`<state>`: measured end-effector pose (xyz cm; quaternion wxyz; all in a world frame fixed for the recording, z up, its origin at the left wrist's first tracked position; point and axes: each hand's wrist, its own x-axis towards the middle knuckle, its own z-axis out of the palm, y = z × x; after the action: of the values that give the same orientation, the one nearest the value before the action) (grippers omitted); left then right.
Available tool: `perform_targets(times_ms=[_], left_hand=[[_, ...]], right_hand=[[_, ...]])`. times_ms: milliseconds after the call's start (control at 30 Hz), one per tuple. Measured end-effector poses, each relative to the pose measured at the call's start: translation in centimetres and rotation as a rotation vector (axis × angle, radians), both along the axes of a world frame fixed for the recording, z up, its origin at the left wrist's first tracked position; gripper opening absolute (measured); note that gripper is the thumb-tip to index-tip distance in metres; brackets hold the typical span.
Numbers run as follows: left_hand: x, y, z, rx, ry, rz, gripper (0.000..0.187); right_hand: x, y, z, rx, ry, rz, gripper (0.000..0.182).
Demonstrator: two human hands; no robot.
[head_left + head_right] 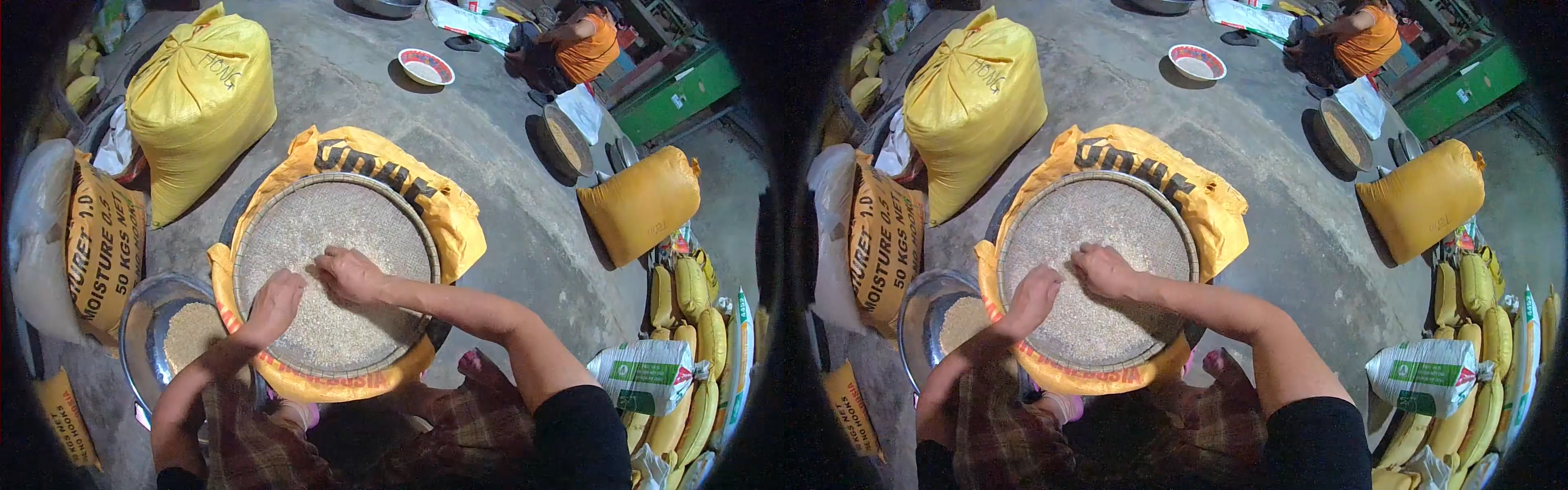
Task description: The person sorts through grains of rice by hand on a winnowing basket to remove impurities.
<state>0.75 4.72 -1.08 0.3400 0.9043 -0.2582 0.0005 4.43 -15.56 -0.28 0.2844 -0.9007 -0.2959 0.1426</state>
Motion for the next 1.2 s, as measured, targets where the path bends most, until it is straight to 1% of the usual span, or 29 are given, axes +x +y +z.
perform_targets(times_ms=[67,100,133,200,233,267,333,367,400,467,500,533,567,600,633,667,733,767,800,867,900,967,1067,1167,1200], left_hand=[[0.8,-0.5,1.5,-0.009,0.161,0.014,0.011],[1.4,-0.5,1.5,-0.006,0.160,0.014,0.011],[2.2,-0.6,1.4,-0.047,0.155,0.029,0.010],[2.9,-0.6,0.4,-0.089,0.145,0.041,0.010],[3.0,-0.6,-0.4,-0.043,0.064,0.042,0.011],[2.8,-0.4,-1.1,0.006,-0.011,0.042,0.012],[1.3,-0.8,-0.5,-0.017,0.031,0.017,0.011],[0.7,-1.1,0.0,-0.041,0.077,-0.010,0.011],[0.5,-1.2,0.6,-0.040,0.084,-0.011,0.011],[1.0,-1.2,1.9,0.034,0.148,-0.025,0.016],[1.4,-1.3,1.8,0.032,0.140,-0.026,0.016],[2.0,-1.2,1.4,0.002,0.038,0.006,0.020],[2.5,-1.0,0.9,-0.028,-0.063,0.038,0.024],[2.6,-0.8,0.5,-0.032,-0.069,0.037,0.024],[2.4,-0.5,0.1,0.008,-0.082,0.018,0.024],[2.3,-0.4,-0.4,0.047,-0.093,-0.002,0.023],[1.9,-0.3,-0.4,0.068,-0.076,-0.005,0.024],[1.7,-0.3,-0.4,0.091,-0.060,-0.005,0.024],[1.6,-0.3,-0.4,0.090,-0.061,-0.006,0.024],[1.7,-0.3,-0.1,0.117,-0.032,0.009,0.024],[1.6,-0.2,0.0,0.119,-0.036,0.011,0.024],[1.5,0.0,0.0,0.102,-0.066,-0.018,0.023],[1.2,0.2,-0.3,0.119,-0.034,-0.003,0.023],[1.1,0.3,-0.5,0.132,-0.020,-0.002,0.022],[1.0,0.3,-0.5,0.133,-0.019,0.003,0.022]], right_hand=[[1.0,0.3,0.1,0.077,-0.172,-0.050,0.020],[2.0,0.4,-0.1,0.027,-0.214,-0.055,0.022],[2.1,0.3,-0.3,0.029,-0.217,-0.055,0.022],[2.0,0.2,-0.1,-0.101,-0.195,-0.112,0.018],[1.3,0.2,-0.4,-0.088,-0.127,-0.052,0.022],[0.2,0.2,-0.7,-0.087,-0.127,-0.055,0.022],[-1.4,0.0,0.3,-0.131,-0.047,0.068,0.026],[-1.4,-0.4,0.6,-0.091,0.048,0.088,0.028],[-1.3,-0.9,0.6,-0.091,0.056,0.087,0.028],[0.0,-1.5,0.9,-0.051,-0.125,0.010,0.019],[0.8,-1.6,1.6,-0.094,-0.108,-0.058,0.020],[1.2,-2.1,1.1,-0.098,-0.118,-0.058,0.020],[1.7,-2.7,-0.1,-0.200,-0.150,-0.136,0.022],[2.0,-2.9,-0.1,-0.301,-0.179,-0.217,0.024],[1.5,-3.3,-0.2,-0.340,-0.103,-0.178,0.028],[0.9,-3.4,-0.4,-0.344,-0.106,-0.180,0.028],[0.0,-3.6,-1.2,-0.258,-0.108,-0.123,0.029],[0.1,-3.8,-2.0,-0.243,-0.076,-0.120,0.032],[0.2,-3.6,-1.5,-0.245,-0.076,-0.120,0.032],[0.5,-3.3,-0.2,-0.298,0.042,-0.105,0.033],[0.5,-3.3,-0.4,-0.296,0.039,-0.103,0.033],[0.2,-3.3,-1.3,-0.287,-0.090,-0.109,0.028],[-0.1,-3.0,-0.3,-0.320,-0.069,-0.130,0.029],[0.1,-3.5,-2.2,-0.303,-0.140,-0.087,0.030],[0.0,-3.3,-1.7,-0.302,-0.140,-0.081,0.030]])
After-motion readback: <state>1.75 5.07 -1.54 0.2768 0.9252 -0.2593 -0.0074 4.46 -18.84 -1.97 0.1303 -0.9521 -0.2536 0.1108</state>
